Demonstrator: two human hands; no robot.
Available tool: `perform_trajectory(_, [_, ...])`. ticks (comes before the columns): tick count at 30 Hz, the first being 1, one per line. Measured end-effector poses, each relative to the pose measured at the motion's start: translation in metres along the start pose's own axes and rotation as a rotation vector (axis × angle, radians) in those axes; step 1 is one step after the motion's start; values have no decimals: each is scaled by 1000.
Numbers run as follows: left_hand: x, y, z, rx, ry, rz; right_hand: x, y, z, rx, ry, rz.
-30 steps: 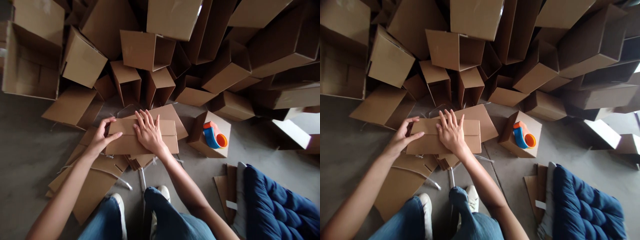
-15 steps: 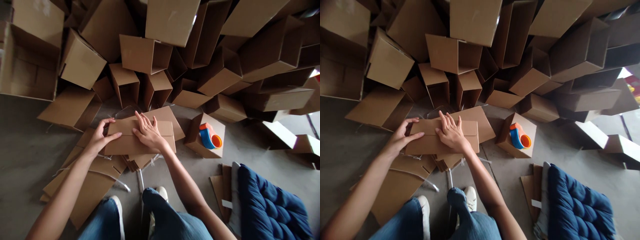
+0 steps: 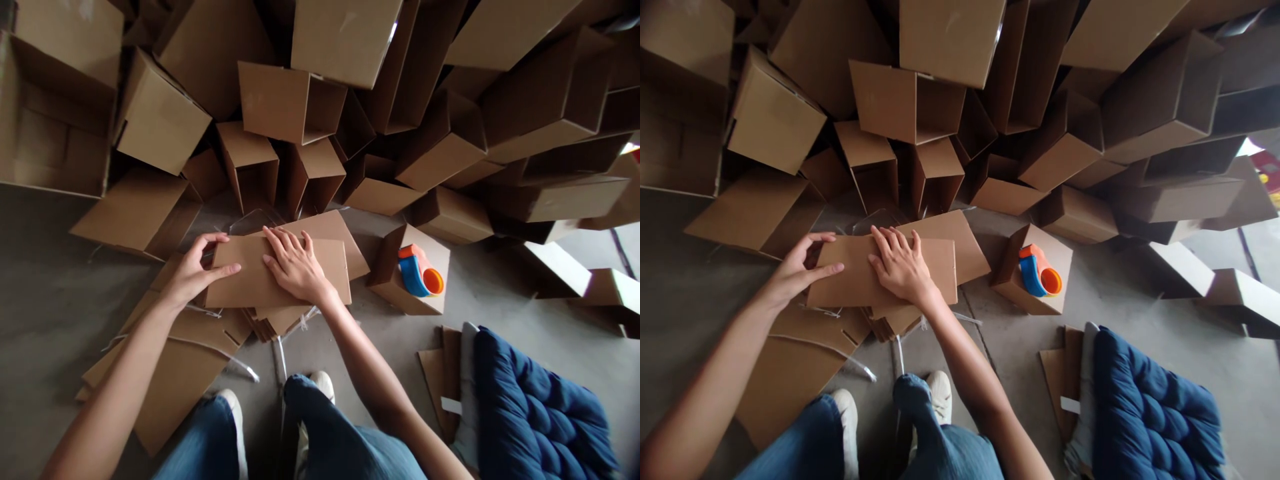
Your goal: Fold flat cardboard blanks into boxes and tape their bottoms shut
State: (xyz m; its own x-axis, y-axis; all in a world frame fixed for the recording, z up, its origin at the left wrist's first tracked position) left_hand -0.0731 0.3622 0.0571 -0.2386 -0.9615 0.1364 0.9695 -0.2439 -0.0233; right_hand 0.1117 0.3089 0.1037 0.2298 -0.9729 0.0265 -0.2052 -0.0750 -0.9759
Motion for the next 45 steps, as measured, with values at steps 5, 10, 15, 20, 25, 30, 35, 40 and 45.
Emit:
perform_trajectory(5, [-1, -1, 0, 11, -3, 19, 5, -6, -4, 81, 25, 100])
perform_trajectory(10, [0, 2, 1, 25, -14, 20, 6, -8, -5, 68, 29, 114])
perform_trajectory(15, [-1, 1, -1, 8, -10, 20, 4, -4, -2, 40, 28, 89])
perform_trajectory(20, [-4, 1, -4, 5, -3, 21, 3, -15, 8, -230, 17, 189])
perform_trajectory(25, [-3, -2, -3, 35, -1, 55, 28, -46, 52, -524, 186, 521])
perform_trajectory(30, [1, -1, -2, 50, -28, 58, 100, -62, 157, -531, 486, 840])
perform_trajectory(35, [2, 0, 1, 22, -50, 74, 182, -28, 268, -652, 1062, 883])
perform_trajectory(40, [3, 1, -4, 45, -98, 79, 156, -6, 242, -793, 931, 662])
perform_trajectory(45, [2, -4, -5, 146, -10, 152, 92, 29, 147, -1041, 587, 159])
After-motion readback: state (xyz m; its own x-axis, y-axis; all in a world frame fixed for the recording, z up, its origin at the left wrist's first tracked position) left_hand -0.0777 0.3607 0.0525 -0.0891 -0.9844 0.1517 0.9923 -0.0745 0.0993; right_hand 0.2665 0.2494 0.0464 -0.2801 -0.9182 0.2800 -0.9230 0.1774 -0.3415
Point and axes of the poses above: each hand's wrist, its own x-axis away from the middle knuckle, its own y-axis out of the palm, z = x × y, the point moved 10 cm from there along -x, towards the middle knuckle, and after that the axes turned 12 degrees about x, right-handed, at the moved point
